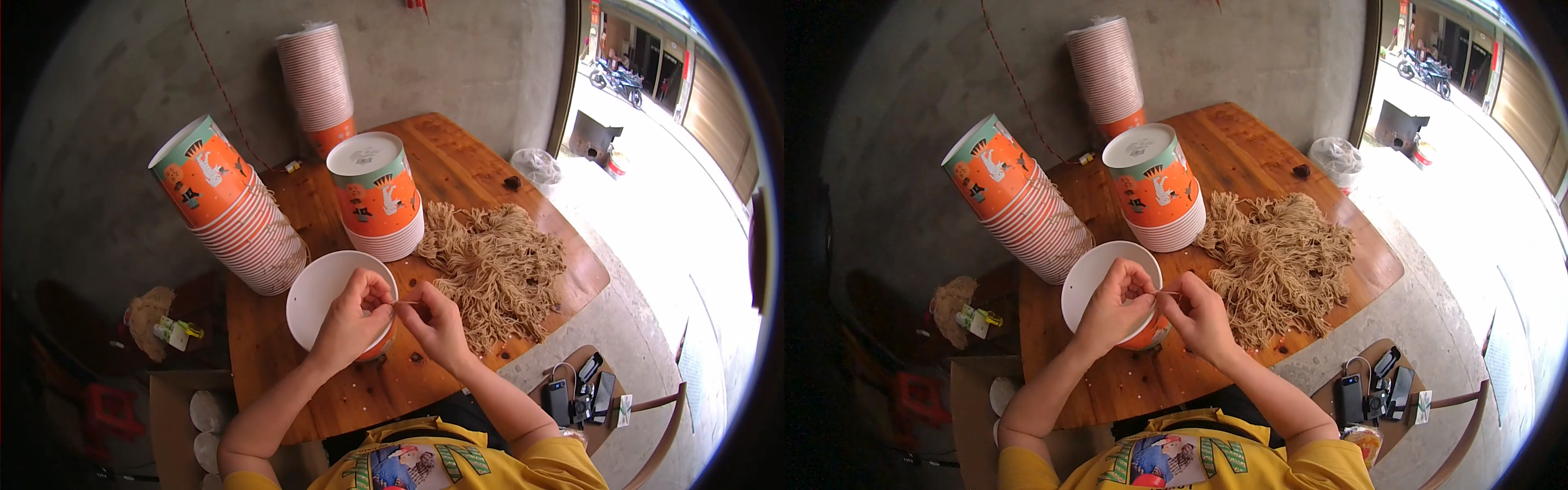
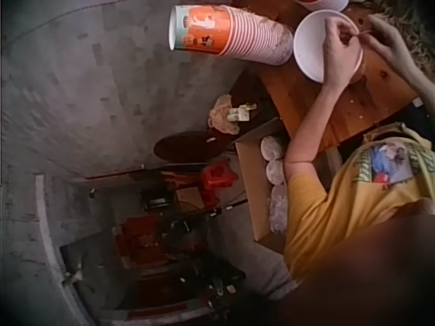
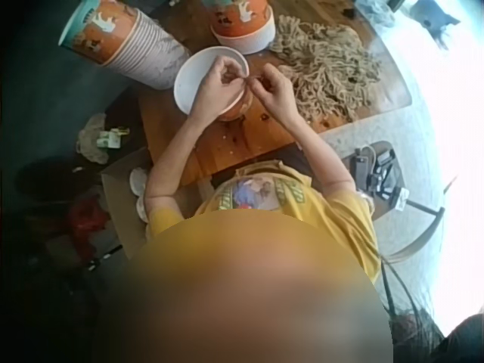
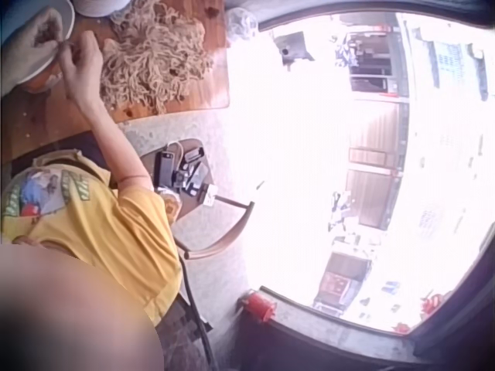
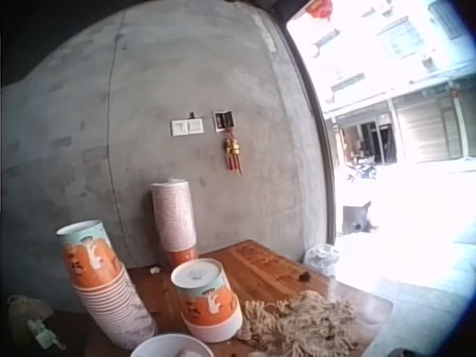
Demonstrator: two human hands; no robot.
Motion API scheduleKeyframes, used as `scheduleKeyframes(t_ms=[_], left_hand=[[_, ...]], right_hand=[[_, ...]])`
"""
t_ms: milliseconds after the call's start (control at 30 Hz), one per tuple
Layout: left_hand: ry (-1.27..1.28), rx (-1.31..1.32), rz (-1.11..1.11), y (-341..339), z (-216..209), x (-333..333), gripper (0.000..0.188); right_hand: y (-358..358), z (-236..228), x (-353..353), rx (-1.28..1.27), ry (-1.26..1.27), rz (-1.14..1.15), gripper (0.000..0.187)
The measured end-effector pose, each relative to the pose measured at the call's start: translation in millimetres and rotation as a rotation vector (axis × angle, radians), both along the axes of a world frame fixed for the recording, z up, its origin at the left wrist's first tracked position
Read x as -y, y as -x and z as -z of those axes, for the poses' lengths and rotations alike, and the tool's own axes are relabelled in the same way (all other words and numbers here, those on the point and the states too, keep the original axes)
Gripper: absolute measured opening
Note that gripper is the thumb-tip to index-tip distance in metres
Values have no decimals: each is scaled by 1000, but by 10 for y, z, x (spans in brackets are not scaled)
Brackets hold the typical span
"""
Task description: Packaging brown fibrous material into decorated paper cups.
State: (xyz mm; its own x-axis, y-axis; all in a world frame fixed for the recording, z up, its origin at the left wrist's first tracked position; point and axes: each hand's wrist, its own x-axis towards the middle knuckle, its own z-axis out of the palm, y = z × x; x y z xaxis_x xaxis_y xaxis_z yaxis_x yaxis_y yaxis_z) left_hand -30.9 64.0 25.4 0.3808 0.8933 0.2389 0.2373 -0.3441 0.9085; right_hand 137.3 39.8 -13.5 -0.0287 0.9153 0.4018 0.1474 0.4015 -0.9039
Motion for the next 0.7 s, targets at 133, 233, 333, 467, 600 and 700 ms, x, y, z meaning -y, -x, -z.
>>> scheduleKeyframes(t_ms=[133,233,333,467,600,700], left_hand=[[56,0,3,-4,-70,25,33],[132,52,-6,8,-46,8,37],[168,54,-26,2,-66,2,38],[201,61,-23,-3,-71,-1,37],[206,49,-6,-17,-80,-7,35],[187,28,-5,-14,-73,-13,35]], right_hand=[[35,129,-54,-342,154,-127,17],[2,58,-40,-378,259,-157,18],[-3,67,-1,-58,89,92,17],[-53,-42,16,216,-236,214,21],[-114,-80,-14,346,-458,196,23],[-123,-95,-27,408,-471,187,21]])
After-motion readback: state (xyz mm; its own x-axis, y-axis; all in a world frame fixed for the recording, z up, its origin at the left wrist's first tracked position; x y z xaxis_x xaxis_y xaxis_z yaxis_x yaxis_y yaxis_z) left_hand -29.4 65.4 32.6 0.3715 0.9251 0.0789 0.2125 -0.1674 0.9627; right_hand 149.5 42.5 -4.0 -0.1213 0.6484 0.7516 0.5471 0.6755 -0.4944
